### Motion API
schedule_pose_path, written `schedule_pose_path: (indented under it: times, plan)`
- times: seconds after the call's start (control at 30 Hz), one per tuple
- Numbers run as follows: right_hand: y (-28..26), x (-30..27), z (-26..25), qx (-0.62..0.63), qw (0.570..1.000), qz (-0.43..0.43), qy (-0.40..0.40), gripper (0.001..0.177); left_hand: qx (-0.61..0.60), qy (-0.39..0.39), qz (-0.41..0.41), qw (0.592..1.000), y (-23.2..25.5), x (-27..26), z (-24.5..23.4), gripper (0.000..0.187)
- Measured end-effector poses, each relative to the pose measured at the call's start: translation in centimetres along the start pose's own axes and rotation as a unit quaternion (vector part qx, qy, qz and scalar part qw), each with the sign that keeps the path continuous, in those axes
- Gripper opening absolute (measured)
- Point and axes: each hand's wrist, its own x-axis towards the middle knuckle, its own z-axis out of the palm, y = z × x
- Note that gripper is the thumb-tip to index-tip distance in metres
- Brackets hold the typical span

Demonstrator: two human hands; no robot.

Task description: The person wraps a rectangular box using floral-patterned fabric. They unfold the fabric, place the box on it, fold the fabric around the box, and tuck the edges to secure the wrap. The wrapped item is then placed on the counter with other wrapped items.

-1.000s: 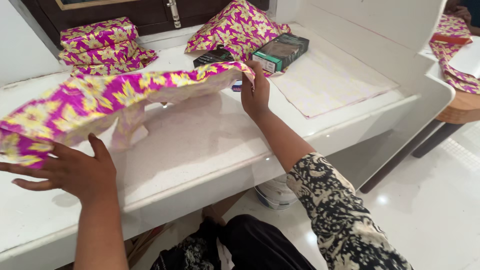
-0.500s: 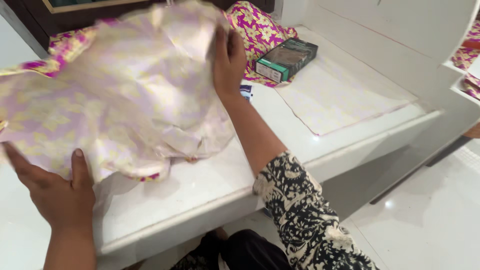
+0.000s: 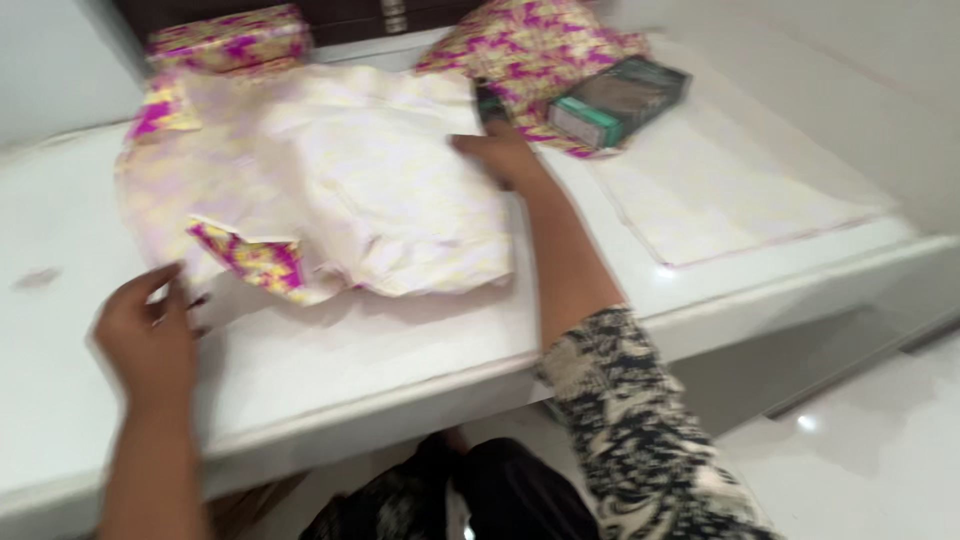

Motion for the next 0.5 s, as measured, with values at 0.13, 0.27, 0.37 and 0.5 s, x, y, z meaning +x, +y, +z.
schedule_pose_path:
  times: [0.13,0.27,0.37,0.5]
  plan:
    - [-1.9,-2.1,-1.2,0.061,0.976,0.16,-0.133,0.07,-0.05,0.074,-0.079,0.993,-1.9,0.7,0.1,0.032]
    - [-2.5,-2.8,-1.1,0.065,0.985,0.093,-0.131,0.082,-0.08,0.123,-0.121,0.982,-0.8,1.0,0.4,0.042]
    - [-0.7,-1.8,-1.4,-0.101,0.994,-0.027,0.027,0.075,-0.134,0.157,-0.208,0.956,0.3,0.9,0.2,0.045]
    - [2.5,0.3,-1.7,-0.081,0.991,-0.081,0.062,0.079,-0.138,0.163,-0.234,0.948,-0.3,0.9,0.2,0.054]
